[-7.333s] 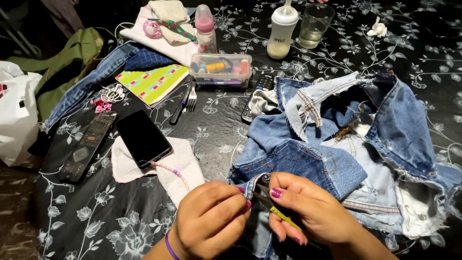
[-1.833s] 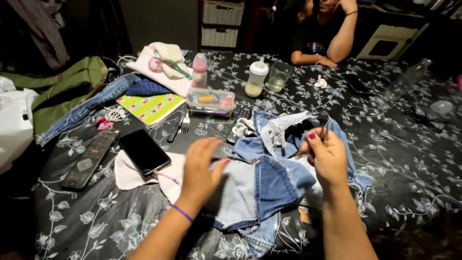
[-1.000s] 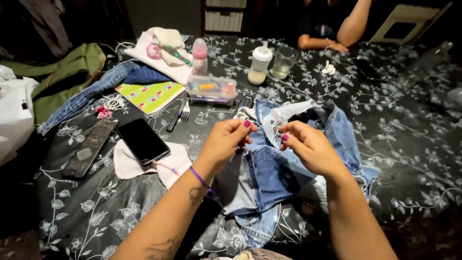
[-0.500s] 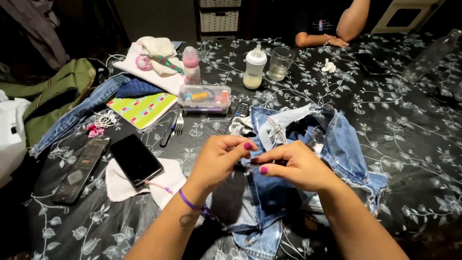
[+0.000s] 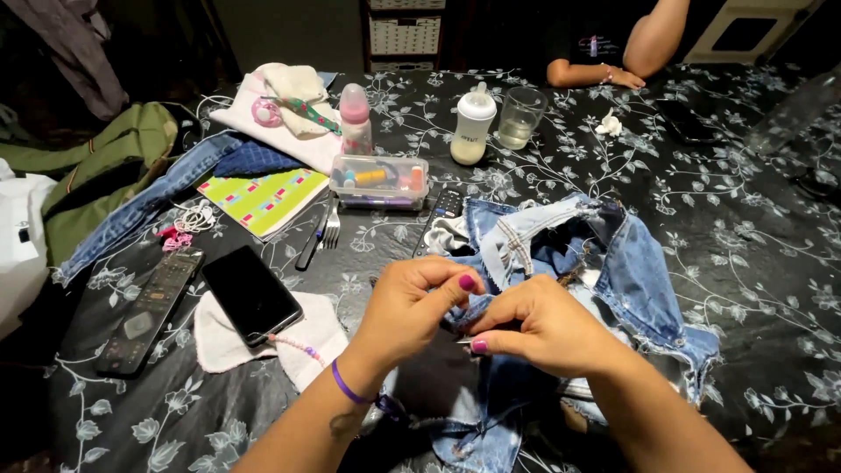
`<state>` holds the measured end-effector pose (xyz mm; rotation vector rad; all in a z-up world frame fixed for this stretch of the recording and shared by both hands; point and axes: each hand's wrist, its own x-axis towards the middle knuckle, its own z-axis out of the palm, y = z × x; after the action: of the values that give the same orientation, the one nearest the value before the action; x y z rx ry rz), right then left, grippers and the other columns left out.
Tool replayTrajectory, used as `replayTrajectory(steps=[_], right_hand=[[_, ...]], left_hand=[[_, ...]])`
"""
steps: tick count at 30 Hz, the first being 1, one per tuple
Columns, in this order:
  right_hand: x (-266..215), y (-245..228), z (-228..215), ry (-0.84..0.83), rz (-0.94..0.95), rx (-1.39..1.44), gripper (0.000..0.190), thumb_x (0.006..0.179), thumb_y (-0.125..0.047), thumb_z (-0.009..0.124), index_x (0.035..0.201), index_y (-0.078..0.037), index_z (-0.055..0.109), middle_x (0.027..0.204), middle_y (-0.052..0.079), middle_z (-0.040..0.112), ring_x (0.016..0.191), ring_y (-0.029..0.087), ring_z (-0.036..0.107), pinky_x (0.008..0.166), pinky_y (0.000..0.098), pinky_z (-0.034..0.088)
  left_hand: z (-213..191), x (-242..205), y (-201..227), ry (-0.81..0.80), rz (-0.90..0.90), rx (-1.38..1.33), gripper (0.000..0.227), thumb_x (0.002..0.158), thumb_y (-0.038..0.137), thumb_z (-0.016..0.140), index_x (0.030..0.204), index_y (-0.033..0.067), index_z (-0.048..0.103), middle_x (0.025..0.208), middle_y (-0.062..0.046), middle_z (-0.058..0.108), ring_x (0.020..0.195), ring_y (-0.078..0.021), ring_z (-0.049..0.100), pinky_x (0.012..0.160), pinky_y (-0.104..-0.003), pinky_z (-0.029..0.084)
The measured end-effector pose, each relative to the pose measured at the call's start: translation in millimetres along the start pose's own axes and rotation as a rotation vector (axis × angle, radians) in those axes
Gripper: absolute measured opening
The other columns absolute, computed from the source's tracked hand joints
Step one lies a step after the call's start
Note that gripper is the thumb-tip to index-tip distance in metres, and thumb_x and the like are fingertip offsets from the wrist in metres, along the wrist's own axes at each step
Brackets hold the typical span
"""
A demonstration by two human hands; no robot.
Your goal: Distressing the edges of denim shorts using small nippers to create a frayed look
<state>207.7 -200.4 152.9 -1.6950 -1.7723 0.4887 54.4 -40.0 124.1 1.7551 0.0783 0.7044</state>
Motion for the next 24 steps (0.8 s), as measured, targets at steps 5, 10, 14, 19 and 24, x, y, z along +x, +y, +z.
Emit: replayTrajectory(steps=[5, 10, 14, 19, 24], right_hand=[[-0.2, -4.6, -2.8, 0.119, 0.038, 0.003, 0.026, 0.088, -0.035, 0.083, 0.104, -0.015, 0.089, 0.095, -0.001, 0.092, 0.083, 0.008, 0.084, 0.073, 0.0237, 0.062], [11.0, -9.6, -1.8, 0.168, 0.056, -0.1, 0.015, 0.088, -0.03, 0.08, 0.093, -0.018, 0.087, 0.073, -0.005, 0.083, 0.059, 0.007, 0.065, 0.059, 0.0277, 0.048], [17.0, -14.7, 7.1, 0.14, -0.033, -0.06, 0.018, 0.093, -0.034, 0.079, 0.093, -0.016, 0.084, 0.077, -0.002, 0.081, 0.065, 0.01, 0.069, 0.06, 0.029, 0.05], [20.1, -24.1, 13.3, 0.134, -0.019, -0.023, 0.01, 0.089, -0.023, 0.085, 0.084, -0.015, 0.081, 0.073, -0.006, 0.079, 0.064, 0.006, 0.068, 0.06, 0.0265, 0.053], [19.4, -22.3, 15.2, 0.126, -0.03, -0.094, 0.021, 0.092, -0.029, 0.081, 0.075, -0.017, 0.075, 0.067, -0.006, 0.075, 0.058, 0.009, 0.067, 0.057, 0.0287, 0.049]], left_hand=[[-6.0, -0.3, 2.4, -0.003, -0.012, -0.055, 0.032, 0.102, 0.036, 0.068, 0.091, 0.0101, 0.083, 0.084, -0.001, 0.079, 0.077, -0.0093, 0.069, 0.074, -0.028, 0.055], [-2.9, -2.1, 5.2, -0.052, -0.007, -0.058, 0.031, 0.102, 0.037, 0.069, 0.092, 0.0113, 0.084, 0.084, 0.0, 0.081, 0.081, -0.0091, 0.073, 0.077, -0.028, 0.059], [-4.8, -4.9, 10.0, -0.036, -0.023, -0.012, 0.03, 0.1, 0.038, 0.069, 0.097, 0.0132, 0.087, 0.089, -0.001, 0.083, 0.084, -0.0101, 0.075, 0.077, -0.028, 0.058], [-5.5, -7.1, 9.7, -0.021, -0.008, 0.023, 0.027, 0.099, 0.037, 0.07, 0.1, 0.0163, 0.087, 0.095, -0.001, 0.085, 0.09, -0.0111, 0.077, 0.081, -0.029, 0.057], [-7.3, -8.9, 13.8, -0.01, 0.005, 0.026, 0.027, 0.099, 0.036, 0.071, 0.093, 0.0164, 0.087, 0.084, 0.0, 0.08, 0.081, -0.0103, 0.074, 0.076, -0.028, 0.056]])
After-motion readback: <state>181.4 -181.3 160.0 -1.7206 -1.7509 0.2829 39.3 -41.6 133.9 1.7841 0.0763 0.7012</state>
